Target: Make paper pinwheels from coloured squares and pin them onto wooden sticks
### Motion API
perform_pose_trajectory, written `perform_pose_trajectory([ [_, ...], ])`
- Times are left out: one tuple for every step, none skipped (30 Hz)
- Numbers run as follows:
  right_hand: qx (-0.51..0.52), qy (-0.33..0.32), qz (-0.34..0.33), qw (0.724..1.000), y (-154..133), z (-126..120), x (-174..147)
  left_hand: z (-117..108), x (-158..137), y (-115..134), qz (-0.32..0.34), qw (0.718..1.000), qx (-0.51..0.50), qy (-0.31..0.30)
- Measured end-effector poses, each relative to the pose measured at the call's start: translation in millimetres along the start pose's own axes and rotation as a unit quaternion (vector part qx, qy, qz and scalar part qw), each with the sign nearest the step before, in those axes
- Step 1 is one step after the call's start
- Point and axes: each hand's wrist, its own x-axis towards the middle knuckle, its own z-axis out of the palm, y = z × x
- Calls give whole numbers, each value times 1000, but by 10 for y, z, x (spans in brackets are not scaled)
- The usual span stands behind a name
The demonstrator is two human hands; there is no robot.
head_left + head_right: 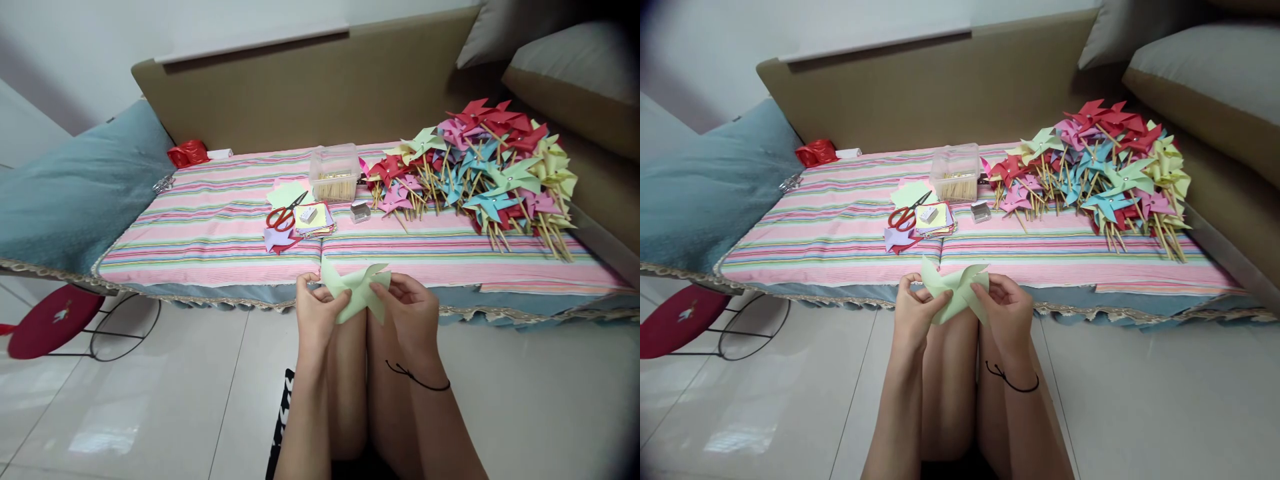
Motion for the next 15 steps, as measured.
perform_pose_trajectory([
  [-12, 13, -6, 1000, -1, 7, -7, 2, -1, 2, -1, 1000, 0, 1],
  [-21, 22, -15, 999, 2, 11, -16, 4, -1, 3, -1, 1000, -1, 2],
  [-27, 26, -27, 999, 6, 14, -26, 6, -1, 3, -1, 1000, -3, 3],
  [-33, 27, -42, 998, 13, 13, -36, 8, 0, 1, -2, 1000, -8, 4],
  [-41, 24, -59, 997, 21, 9, -46, 10, -1, 0, -3, 1000, -14, 5],
  [-52, 19, -77, 995, 28, 4, -54, 11, -1, -2, -5, 1000, -22, 5],
  [-68, 9, -98, 993, 32, -2, -59, 12, -2, -4, -7, 1000, -29, 6],
  [-88, -4, -121, 989, 35, -7, -61, 13, -4, -5, -9, 999, -36, 8],
  [-108, -19, -150, 983, 34, -11, -60, 15, -6, -6, -10, 999, -42, 10],
  [-125, -33, -182, 975, 33, -13, -55, 16, -8, -6, -11, 999, -47, 12],
  [-138, -44, -212, 966, 30, -14, -48, 18, -9, -6, -11, 999, -51, 13],
  [-145, -50, -238, 959, 27, -13, -40, 19, -10, -5, -11, 998, -55, 13],
  [-147, -53, -257, 954, 24, -13, -31, 21, -11, -4, -11, 998, -58, 12],
  [-144, -54, -268, 951, 22, -13, -25, 23, -11, -1, -11, 998, -60, 11],
  [-137, -55, -271, 951, 20, -14, -20, 24, -12, 2, -12, 998, -61, 10],
])
